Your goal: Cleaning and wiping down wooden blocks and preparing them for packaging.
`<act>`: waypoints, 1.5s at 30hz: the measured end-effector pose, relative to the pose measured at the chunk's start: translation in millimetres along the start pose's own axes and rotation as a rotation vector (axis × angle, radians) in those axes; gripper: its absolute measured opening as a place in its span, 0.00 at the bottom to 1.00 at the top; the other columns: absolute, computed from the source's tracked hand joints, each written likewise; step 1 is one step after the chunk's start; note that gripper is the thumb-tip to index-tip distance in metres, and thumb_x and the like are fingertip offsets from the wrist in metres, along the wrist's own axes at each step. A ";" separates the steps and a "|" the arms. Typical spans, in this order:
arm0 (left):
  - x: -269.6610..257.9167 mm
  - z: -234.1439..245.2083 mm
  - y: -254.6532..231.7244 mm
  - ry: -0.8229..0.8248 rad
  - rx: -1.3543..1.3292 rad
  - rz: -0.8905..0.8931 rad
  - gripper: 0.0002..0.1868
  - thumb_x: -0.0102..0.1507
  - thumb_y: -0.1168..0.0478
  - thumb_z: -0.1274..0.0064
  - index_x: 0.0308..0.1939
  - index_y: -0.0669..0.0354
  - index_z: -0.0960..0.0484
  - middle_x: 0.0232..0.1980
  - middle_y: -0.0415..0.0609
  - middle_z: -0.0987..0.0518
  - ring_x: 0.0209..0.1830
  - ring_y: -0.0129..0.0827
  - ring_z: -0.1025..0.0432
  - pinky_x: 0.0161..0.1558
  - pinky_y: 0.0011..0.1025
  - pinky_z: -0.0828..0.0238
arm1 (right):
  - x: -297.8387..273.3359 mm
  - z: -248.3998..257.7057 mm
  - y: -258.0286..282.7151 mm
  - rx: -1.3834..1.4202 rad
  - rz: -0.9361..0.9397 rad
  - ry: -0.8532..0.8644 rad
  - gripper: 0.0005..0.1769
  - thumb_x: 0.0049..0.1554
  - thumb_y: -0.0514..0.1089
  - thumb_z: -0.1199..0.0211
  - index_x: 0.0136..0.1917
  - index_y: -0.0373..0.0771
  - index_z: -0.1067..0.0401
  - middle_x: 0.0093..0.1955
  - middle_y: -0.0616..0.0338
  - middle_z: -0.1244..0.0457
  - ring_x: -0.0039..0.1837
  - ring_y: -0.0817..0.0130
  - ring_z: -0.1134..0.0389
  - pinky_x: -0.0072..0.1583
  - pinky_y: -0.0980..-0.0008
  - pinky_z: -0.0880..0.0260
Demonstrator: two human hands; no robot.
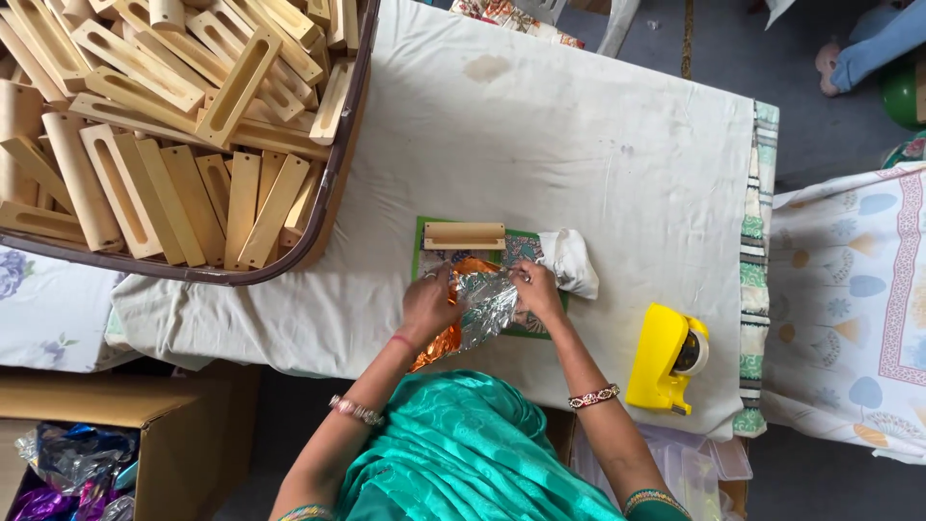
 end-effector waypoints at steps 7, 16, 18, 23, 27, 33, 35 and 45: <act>15.7 -71.3 43.8 -0.001 -0.129 0.200 0.22 0.57 0.59 0.41 0.56 0.55 0.21 0.39 0.58 0.17 0.42 0.55 0.22 0.43 0.53 0.27 | -67.1 39.0 207.1 -0.569 0.472 -0.285 0.49 0.37 0.47 0.22 0.70 0.36 0.34 0.67 0.46 0.40 0.67 0.48 0.37 0.64 0.49 0.39; -6.7 -34.4 46.6 -0.160 -0.499 0.069 0.26 0.61 0.67 0.54 0.64 0.54 0.22 0.50 0.55 0.15 0.50 0.47 0.19 0.51 0.41 0.22 | -79.4 17.9 176.1 -0.339 0.697 -0.441 0.11 0.47 0.31 0.28 0.44 0.42 0.21 0.47 0.63 0.34 0.59 0.62 0.34 0.63 0.57 0.38; -13.6 0.8 18.3 -0.052 -0.796 -0.136 0.32 0.59 0.64 0.44 0.68 0.63 0.31 0.65 0.60 0.29 0.63 0.52 0.31 0.54 0.40 0.24 | -83.2 20.2 172.4 -0.312 0.705 -0.451 0.10 0.47 0.30 0.30 0.42 0.42 0.21 0.46 0.63 0.35 0.58 0.62 0.34 0.62 0.58 0.38; -24.0 47.4 -31.3 -0.246 -0.415 -0.190 0.23 0.59 0.56 0.36 0.54 0.64 0.20 0.57 0.54 0.24 0.55 0.51 0.27 0.53 0.43 0.27 | -90.5 23.0 185.2 -0.325 0.714 -0.457 0.11 0.46 0.32 0.28 0.44 0.42 0.20 0.46 0.63 0.35 0.57 0.61 0.34 0.61 0.59 0.37; -13.2 28.6 -39.0 -0.228 -0.262 -0.083 0.17 0.58 0.52 0.36 0.42 0.61 0.18 0.46 0.51 0.23 0.46 0.49 0.26 0.44 0.45 0.28 | -95.2 23.7 198.6 -0.338 0.737 -0.463 0.11 0.47 0.32 0.29 0.45 0.42 0.19 0.46 0.63 0.35 0.57 0.62 0.34 0.60 0.59 0.35; -4.3 2.1 -24.0 -0.272 -0.198 -0.096 0.06 0.63 0.62 0.46 0.37 0.61 0.19 0.45 0.51 0.22 0.44 0.50 0.26 0.45 0.46 0.28 | -96.9 22.2 201.8 -0.314 0.748 -0.466 0.11 0.47 0.32 0.29 0.45 0.41 0.19 0.45 0.64 0.35 0.55 0.63 0.34 0.59 0.59 0.36; -0.6 1.0 -10.7 -0.281 -0.305 -0.041 0.06 0.64 0.62 0.46 0.38 0.63 0.20 0.44 0.53 0.22 0.44 0.50 0.26 0.45 0.45 0.28 | -97.8 22.5 194.9 -0.290 0.739 -0.457 0.12 0.46 0.31 0.30 0.44 0.41 0.20 0.45 0.63 0.35 0.55 0.63 0.33 0.59 0.59 0.35; 10.6 -33.5 53.9 -0.406 -0.725 0.231 0.10 0.67 0.61 0.48 0.40 0.68 0.21 0.35 0.54 0.21 0.33 0.37 0.27 0.38 0.35 0.29 | -102.5 28.0 182.1 -0.094 0.661 -0.454 0.16 0.47 0.26 0.31 0.47 0.42 0.21 0.47 0.63 0.35 0.55 0.62 0.34 0.60 0.59 0.35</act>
Point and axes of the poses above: each hand's wrist, its own x-axis towards the middle knuckle, its own z-axis out of the back of the hand, y = z × x, the point moved 6 cm from there along x, towards the middle knuckle
